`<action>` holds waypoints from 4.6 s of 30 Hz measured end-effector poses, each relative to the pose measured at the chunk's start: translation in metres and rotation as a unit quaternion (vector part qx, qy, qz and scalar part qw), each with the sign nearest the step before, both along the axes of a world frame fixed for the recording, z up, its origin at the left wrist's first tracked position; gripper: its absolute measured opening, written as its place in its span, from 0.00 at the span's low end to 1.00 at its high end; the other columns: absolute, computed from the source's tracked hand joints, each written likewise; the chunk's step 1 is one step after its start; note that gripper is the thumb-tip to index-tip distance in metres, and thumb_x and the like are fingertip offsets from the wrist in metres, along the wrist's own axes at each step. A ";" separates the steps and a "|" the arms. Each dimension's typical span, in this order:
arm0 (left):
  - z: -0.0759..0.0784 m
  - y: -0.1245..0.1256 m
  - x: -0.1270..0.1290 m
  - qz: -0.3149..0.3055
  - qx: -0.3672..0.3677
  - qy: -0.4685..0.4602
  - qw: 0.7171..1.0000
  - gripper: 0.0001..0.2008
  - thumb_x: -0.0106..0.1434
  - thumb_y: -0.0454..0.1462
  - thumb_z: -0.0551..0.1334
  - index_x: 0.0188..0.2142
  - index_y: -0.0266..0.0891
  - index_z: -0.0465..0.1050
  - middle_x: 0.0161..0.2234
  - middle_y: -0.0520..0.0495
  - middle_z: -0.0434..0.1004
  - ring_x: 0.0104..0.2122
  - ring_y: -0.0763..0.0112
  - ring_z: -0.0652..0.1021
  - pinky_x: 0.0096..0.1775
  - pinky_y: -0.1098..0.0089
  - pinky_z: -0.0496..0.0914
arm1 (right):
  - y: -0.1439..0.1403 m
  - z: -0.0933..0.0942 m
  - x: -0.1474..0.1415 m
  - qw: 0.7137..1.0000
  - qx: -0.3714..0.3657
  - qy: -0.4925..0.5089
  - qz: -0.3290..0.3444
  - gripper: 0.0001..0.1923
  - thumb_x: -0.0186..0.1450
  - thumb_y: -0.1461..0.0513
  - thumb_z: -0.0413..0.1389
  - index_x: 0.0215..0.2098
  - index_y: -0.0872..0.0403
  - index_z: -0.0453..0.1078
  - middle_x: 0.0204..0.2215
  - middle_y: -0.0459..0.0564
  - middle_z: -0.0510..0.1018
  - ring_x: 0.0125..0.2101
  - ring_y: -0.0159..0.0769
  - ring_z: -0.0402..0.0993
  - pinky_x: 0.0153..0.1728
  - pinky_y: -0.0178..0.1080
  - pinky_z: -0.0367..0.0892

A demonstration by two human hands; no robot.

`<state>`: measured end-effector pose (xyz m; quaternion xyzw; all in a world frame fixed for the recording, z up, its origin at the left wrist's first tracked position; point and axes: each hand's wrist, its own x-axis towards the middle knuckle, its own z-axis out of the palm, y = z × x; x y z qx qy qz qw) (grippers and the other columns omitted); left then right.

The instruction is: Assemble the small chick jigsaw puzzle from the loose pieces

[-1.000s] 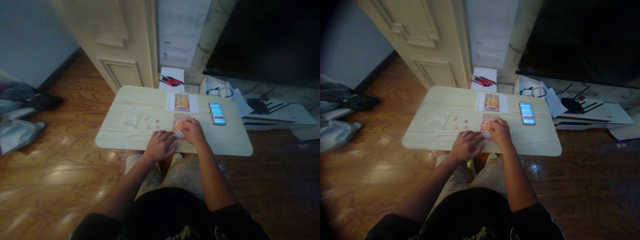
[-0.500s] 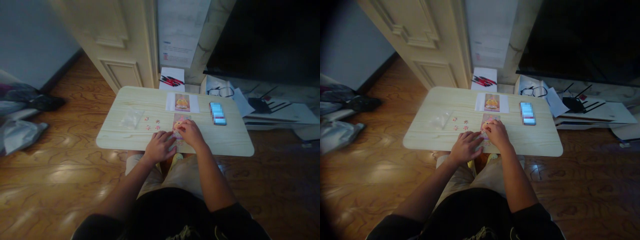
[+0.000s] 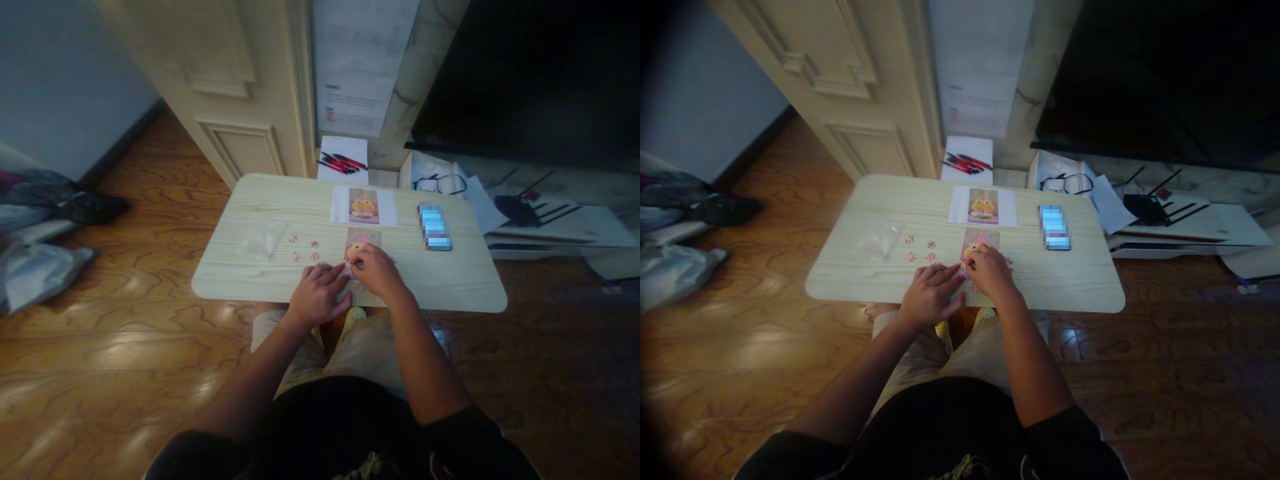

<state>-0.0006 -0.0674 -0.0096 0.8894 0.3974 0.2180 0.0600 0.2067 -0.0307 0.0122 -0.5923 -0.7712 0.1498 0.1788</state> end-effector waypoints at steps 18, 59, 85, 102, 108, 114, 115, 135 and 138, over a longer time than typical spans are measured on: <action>0.004 0.001 0.001 0.001 -0.035 -0.010 0.999 0.25 0.68 0.47 0.61 0.60 0.40 0.75 0.65 0.44 0.73 0.57 0.48 0.73 0.53 0.47 0.68 | -0.002 0.000 -0.004 0.999 0.021 -0.049 -0.005 0.04 0.70 0.63 0.59 0.42 0.52 0.76 0.43 0.53 0.78 0.46 0.42 0.73 0.48 0.41 0.66; 0.011 0.005 0.006 0.020 -0.077 -0.002 0.997 0.30 0.65 0.44 0.62 0.66 0.44 0.67 0.67 0.45 0.69 0.63 0.48 0.69 0.60 0.47 0.62 | -0.038 0.002 0.033 0.996 0.054 0.056 -0.036 0.18 0.69 0.67 0.54 0.53 0.50 0.78 0.56 0.53 0.77 0.57 0.49 0.66 0.61 0.52 0.62; 0.006 0.005 0.001 -0.015 -0.063 -0.014 0.998 0.22 0.63 0.44 0.63 0.56 0.48 0.77 0.66 0.48 0.71 0.61 0.47 0.71 0.58 0.44 0.64 | -0.055 -0.007 0.077 0.989 0.037 0.082 -0.113 0.07 0.67 0.64 0.61 0.41 0.50 0.81 0.43 0.52 0.77 0.47 0.45 0.74 0.54 0.48 0.70; 0.007 0.002 -0.002 -0.021 -0.053 -0.031 0.998 0.18 0.65 0.43 0.62 0.53 0.45 0.78 0.59 0.45 0.78 0.56 0.51 0.74 0.55 0.49 0.65 | -0.053 -0.009 0.086 0.989 0.045 0.051 -0.134 0.09 0.68 0.62 0.59 0.42 0.50 0.82 0.40 0.53 0.77 0.42 0.45 0.75 0.51 0.49 0.72; 0.009 0.004 -0.006 -0.002 -0.058 -0.076 0.995 0.12 0.69 0.41 0.60 0.49 0.46 0.79 0.52 0.47 0.82 0.52 0.58 0.78 0.55 0.53 0.67 | -0.050 -0.005 0.077 0.986 0.065 0.071 -0.137 0.10 0.67 0.62 0.59 0.44 0.52 0.81 0.42 0.54 0.78 0.45 0.46 0.76 0.51 0.48 0.72; 0.010 0.023 -0.041 0.147 -0.036 -0.106 0.983 0.14 0.68 0.42 0.61 0.51 0.43 0.78 0.49 0.45 0.82 0.50 0.57 0.79 0.54 0.56 0.71 | -0.028 0.011 0.017 0.995 0.045 0.077 -0.044 0.10 0.70 0.64 0.57 0.44 0.52 0.80 0.44 0.54 0.79 0.49 0.44 0.74 0.54 0.45 0.69; 0.009 0.027 -0.049 0.177 -0.035 -0.097 0.979 0.16 0.68 0.42 0.61 0.53 0.42 0.77 0.48 0.44 0.82 0.50 0.56 0.78 0.54 0.56 0.71 | -0.022 0.013 0.002 0.996 0.039 0.076 -0.018 0.10 0.70 0.65 0.56 0.44 0.52 0.80 0.44 0.54 0.80 0.50 0.43 0.74 0.56 0.44 0.68; 0.000 0.040 -0.066 0.222 -0.008 -0.024 0.975 0.13 0.67 0.40 0.60 0.47 0.43 0.81 0.48 0.42 0.82 0.45 0.53 0.78 0.49 0.54 0.71 | 0.025 0.009 -0.103 0.996 -0.028 -0.070 0.044 0.12 0.74 0.67 0.49 0.50 0.53 0.74 0.45 0.56 0.76 0.47 0.44 0.73 0.48 0.42 0.66; 0.000 0.036 -0.062 0.217 -0.003 -0.047 0.975 0.14 0.66 0.40 0.61 0.48 0.42 0.80 0.49 0.42 0.81 0.46 0.53 0.78 0.51 0.53 0.71 | 0.027 0.006 -0.103 0.997 -0.022 -0.062 0.034 0.11 0.72 0.68 0.51 0.47 0.55 0.74 0.46 0.58 0.76 0.47 0.45 0.73 0.48 0.42 0.67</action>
